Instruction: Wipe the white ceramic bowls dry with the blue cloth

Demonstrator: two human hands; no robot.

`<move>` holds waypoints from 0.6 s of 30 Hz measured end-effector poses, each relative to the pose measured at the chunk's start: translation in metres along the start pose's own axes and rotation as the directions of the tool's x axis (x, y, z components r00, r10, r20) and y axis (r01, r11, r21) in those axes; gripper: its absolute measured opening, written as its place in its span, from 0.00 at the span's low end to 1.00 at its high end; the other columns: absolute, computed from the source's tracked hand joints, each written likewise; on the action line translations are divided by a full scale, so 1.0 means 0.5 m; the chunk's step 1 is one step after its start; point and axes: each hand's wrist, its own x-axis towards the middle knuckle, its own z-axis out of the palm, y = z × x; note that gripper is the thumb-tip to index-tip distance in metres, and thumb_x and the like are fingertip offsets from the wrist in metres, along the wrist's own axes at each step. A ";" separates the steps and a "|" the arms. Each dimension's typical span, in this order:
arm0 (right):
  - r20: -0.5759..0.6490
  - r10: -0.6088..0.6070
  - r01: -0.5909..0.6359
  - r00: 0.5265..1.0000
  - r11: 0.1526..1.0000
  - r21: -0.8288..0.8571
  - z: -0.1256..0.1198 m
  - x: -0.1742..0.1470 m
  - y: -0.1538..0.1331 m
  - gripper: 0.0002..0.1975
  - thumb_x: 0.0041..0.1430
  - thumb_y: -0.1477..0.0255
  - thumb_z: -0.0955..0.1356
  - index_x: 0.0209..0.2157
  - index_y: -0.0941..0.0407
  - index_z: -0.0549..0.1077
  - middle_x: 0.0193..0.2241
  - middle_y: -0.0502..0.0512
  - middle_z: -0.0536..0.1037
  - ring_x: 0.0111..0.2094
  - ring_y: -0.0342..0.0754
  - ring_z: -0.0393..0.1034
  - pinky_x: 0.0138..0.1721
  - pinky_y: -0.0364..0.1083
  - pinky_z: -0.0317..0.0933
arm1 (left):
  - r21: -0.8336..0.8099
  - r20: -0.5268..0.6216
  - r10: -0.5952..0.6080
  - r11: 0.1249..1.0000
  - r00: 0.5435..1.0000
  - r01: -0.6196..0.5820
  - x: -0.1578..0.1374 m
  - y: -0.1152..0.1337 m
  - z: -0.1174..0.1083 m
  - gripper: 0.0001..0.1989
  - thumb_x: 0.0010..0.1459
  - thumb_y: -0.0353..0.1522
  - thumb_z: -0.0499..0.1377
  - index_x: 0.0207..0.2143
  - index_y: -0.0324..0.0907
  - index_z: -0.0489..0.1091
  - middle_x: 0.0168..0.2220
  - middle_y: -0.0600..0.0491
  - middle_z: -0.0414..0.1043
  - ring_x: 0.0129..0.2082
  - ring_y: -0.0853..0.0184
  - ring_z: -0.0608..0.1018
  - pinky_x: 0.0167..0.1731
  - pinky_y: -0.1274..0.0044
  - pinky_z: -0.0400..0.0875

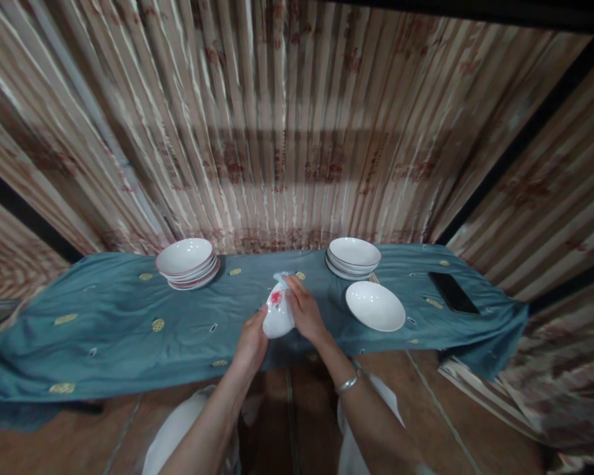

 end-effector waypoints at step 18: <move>-0.093 0.324 -0.307 0.942 0.939 0.155 0.143 -0.105 0.005 0.36 0.66 0.57 0.55 0.67 0.63 0.42 0.68 0.65 0.40 0.68 0.53 0.35 0.66 0.60 0.40 | -0.294 -0.027 -0.117 0.950 0.993 0.104 0.049 0.048 0.027 0.22 0.66 0.37 0.46 0.56 0.35 0.66 0.38 0.46 0.80 0.46 0.61 0.79 0.53 0.70 0.67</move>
